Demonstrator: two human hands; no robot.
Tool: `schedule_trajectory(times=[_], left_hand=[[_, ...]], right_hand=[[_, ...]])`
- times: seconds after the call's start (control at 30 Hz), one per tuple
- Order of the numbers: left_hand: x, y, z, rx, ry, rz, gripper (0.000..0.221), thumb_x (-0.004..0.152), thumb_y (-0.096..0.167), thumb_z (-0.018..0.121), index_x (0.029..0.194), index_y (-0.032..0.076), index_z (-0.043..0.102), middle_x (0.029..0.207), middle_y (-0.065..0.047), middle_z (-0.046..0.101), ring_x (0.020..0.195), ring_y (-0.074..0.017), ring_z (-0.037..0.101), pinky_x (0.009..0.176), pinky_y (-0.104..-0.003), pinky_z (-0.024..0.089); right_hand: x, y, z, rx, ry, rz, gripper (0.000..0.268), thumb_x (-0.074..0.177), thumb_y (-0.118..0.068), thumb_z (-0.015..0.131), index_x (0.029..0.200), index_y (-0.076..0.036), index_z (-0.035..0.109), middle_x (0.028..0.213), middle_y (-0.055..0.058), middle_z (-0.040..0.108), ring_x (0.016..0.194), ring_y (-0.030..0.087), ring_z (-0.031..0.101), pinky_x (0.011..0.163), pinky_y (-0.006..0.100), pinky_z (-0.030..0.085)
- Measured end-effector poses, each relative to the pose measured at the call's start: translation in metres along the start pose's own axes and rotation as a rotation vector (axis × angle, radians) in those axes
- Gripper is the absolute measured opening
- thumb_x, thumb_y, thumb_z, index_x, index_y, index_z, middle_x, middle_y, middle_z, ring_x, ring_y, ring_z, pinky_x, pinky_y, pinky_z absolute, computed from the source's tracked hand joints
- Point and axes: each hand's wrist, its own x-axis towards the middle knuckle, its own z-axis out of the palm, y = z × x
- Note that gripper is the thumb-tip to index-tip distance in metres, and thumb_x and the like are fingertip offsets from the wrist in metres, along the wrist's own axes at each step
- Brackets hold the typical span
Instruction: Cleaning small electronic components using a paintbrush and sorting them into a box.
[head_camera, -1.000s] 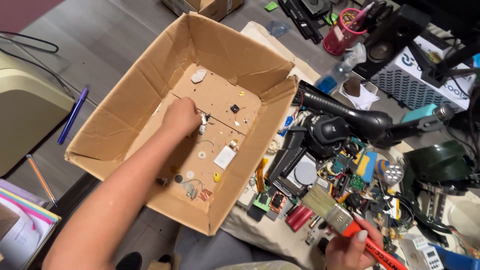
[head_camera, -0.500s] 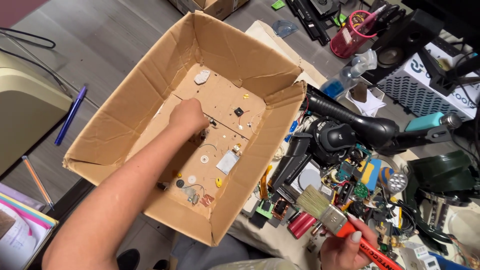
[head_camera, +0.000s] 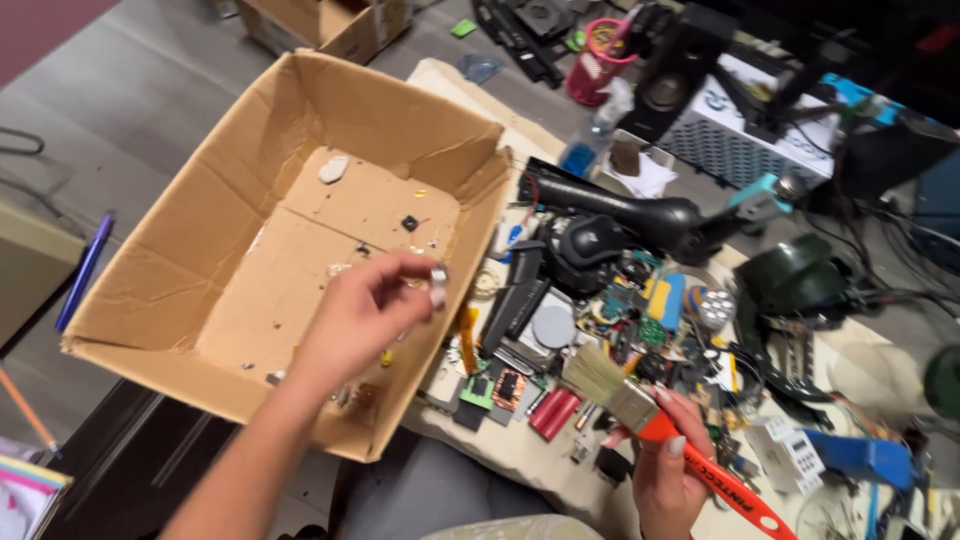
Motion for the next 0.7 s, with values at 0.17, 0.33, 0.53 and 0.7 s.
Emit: schedule_trajectory(times=[0.17, 0.33, 0.53, 0.7], left_hand=[[-0.04, -0.001, 0.073, -0.206, -0.042, 0.002, 0.036, 0.085, 0.01, 0.076, 0.121, 0.008, 0.077, 0.099, -0.007, 0.082, 0.09, -0.0078, 0.074, 0.08, -0.02, 0.06], [-0.042, -0.041, 0.141, -0.278, -0.168, 0.042, 0.036, 0.085, 0.013, 0.077, 0.121, 0.006, 0.076, 0.103, -0.01, 0.084, 0.099, -0.0097, 0.076, 0.086, -0.021, 0.061], [-0.036, -0.07, 0.198, -0.483, -0.279, 0.034, 0.041, 0.088, 0.006, 0.071, 0.128, -0.002, 0.07, 0.12, -0.016, 0.077, 0.106, -0.0193, 0.074, 0.081, -0.035, 0.071], [-0.025, -0.064, 0.216, -0.549, -0.38, -0.114, 0.045, 0.081, 0.002, 0.077, 0.126, -0.003, 0.072, 0.112, -0.022, 0.079, 0.081, -0.0247, 0.078, 0.075, -0.033, 0.069]], right_hand=[[0.001, -0.03, -0.013, -0.005, -0.038, 0.031, 0.047, 0.103, -0.036, 0.06, 0.13, 0.001, 0.055, 0.129, 0.035, 0.062, 0.078, 0.04, 0.073, 0.06, 0.041, 0.07], [0.011, -0.062, -0.014, -0.03, -0.075, -0.008, 0.034, 0.096, -0.018, 0.07, 0.122, -0.001, 0.057, 0.128, 0.032, 0.064, 0.069, 0.031, 0.075, 0.061, 0.032, 0.07], [0.012, -0.071, -0.025, -0.253, -0.205, -0.064, 0.024, 0.097, -0.003, 0.064, 0.12, -0.005, 0.06, 0.131, 0.027, 0.063, 0.121, 0.034, 0.067, 0.077, 0.031, 0.072], [0.012, -0.08, -0.043, -0.245, -0.219, -0.03, 0.022, 0.099, -0.003, 0.06, 0.121, -0.003, 0.062, 0.131, 0.026, 0.064, 0.119, 0.031, 0.067, 0.086, 0.034, 0.07]])
